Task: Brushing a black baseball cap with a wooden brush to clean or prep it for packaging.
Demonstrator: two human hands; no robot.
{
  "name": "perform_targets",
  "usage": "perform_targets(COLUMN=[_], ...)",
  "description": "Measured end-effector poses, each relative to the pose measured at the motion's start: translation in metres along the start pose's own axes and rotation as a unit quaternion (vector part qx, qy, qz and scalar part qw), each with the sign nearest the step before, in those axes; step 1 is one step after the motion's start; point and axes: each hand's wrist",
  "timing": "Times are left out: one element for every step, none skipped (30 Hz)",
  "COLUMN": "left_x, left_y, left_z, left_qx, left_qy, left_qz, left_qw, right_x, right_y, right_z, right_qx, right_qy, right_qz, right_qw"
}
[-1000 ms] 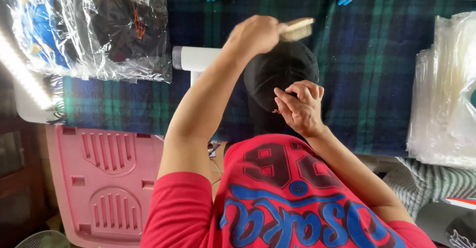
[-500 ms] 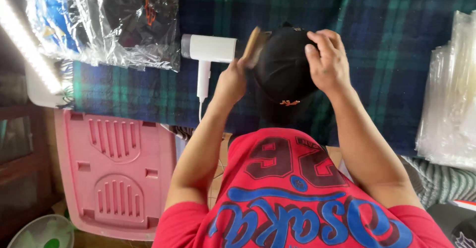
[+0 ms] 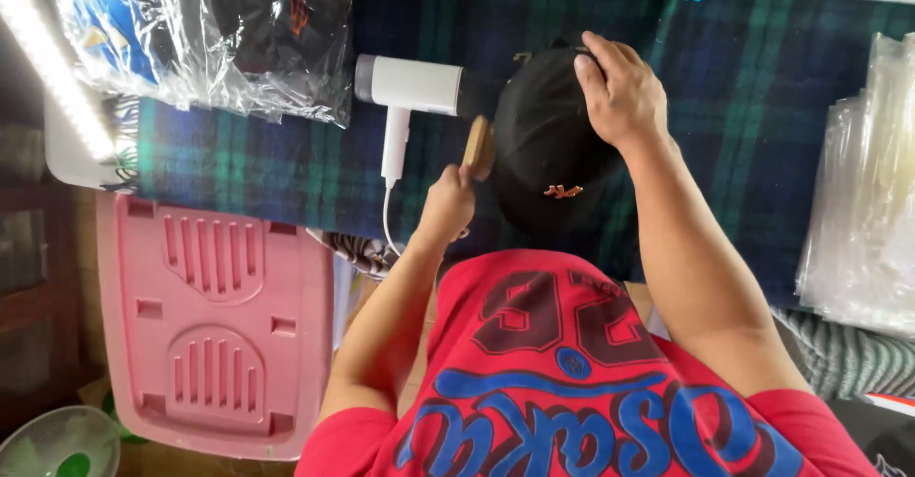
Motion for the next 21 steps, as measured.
perform_targets(left_x=[-0.006, -0.011, -0.013, -0.005, -0.003, 0.0, -0.012, -0.024, -0.036, -0.027, -0.018, -0.009, -0.006, -0.002, 0.006, 0.0, -0.002, -0.006, -0.001, 0.004, 0.011], left_y=[-0.003, -0.005, 0.0, 0.021, 0.04, 0.059, 0.048, 0.035, 0.032, 0.034, 0.038, 0.041, 0.038, 0.034, 0.025, 0.018, 0.022, 0.027, 0.054, 0.081, 0.095], left_z=[-0.006, -0.012, -0.006, -0.018, -0.034, -0.051, -0.037, -0.024, -0.004, -0.015, -0.025, -0.033, -0.03, -0.027, -0.028, -0.038, -0.034, -0.03, -0.037, -0.045, -0.062], left_qx=[0.01, -0.026, -0.077, -0.083, -0.142, -0.201, -0.194, -0.259, -0.331, -0.332, -0.159, 0.021, 0.022, 0.029, 0.045, 0.055, -0.06, -0.174, -0.18, -0.264, -0.327], left_qy=[-0.002, 0.064, 0.131, 0.13, 0.119, 0.108, 0.111, 0.135, 0.157, 0.16, 0.1, 0.032, 0.029, 0.025, 0.027, 0.031, 0.109, 0.184, 0.179, 0.135, 0.091], left_qz=[0.0, -0.042, -0.082, -0.079, -0.081, -0.082, -0.083, -0.035, 0.014, 0.013, -0.078, -0.163, -0.164, -0.123, -0.082, -0.083, -0.09, -0.095, -0.097, -0.009, 0.081], left_qw=[1.0, 0.997, 0.985, 0.985, 0.979, 0.97, 0.971, 0.956, 0.93, 0.929, 0.979, 0.986, 0.986, 0.992, 0.995, 0.994, 0.988, 0.963, 0.962, 0.955, 0.937], right_x=[-0.001, -0.002, 0.001, -0.002, -0.004, -0.006, -0.008, -0.009, -0.004, -0.007, -0.008, -0.01, -0.008, -0.007, -0.012, -0.018, -0.016, -0.013, -0.006, 0.001, -0.005], right_y=[0.001, 0.003, 0.006, 0.006, 0.008, 0.009, 0.009, 0.008, 0.01, 0.01, 0.012, 0.014, 0.017, 0.02, 0.017, 0.018, 0.021, 0.026, 0.028, 0.031, 0.028], right_z=[-0.002, -0.004, 0.002, 0.005, 0.004, 0.003, 0.001, -0.002, 0.002, 0.003, 0.004, 0.004, 0.006, 0.007, 0.008, 0.001, 0.004, 0.007, 0.013, 0.019, 0.017], right_qx=[-0.003, 0.012, 0.028, 0.027, 0.026, 0.024, 0.027, 0.027, 0.027, 0.031, 0.027, 0.023, 0.021, 0.034, 0.052, 0.055, 0.038, 0.02, 0.017, -0.053, -0.121], right_qy=[-0.009, 0.002, 0.027, 0.033, 0.027, 0.021, 0.014, 0.014, 0.023, 0.024, 0.029, 0.035, 0.032, 0.045, 0.05, 0.041, 0.053, 0.065, 0.07, 0.045, 0.003], right_qz=[0.003, 0.0, -0.007, -0.007, -0.004, -0.001, 0.001, -0.001, -0.007, -0.007, -0.009, -0.011, -0.013, -0.016, -0.013, -0.007, 0.012, 0.031, 0.025, 0.079, 0.141], right_qw=[1.0, 1.0, 0.999, 0.999, 0.999, 0.999, 1.0, 1.0, 0.999, 0.999, 0.999, 0.999, 0.999, 0.998, 0.997, 0.998, 0.998, 0.997, 0.997, 0.994, 0.983])
Point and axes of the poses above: each hand's wrist, its own z-axis towards the middle knuckle, its own x-axis out of the back of the hand, y = z × x, and after that the axes turned 2 degrees about x, right-handed
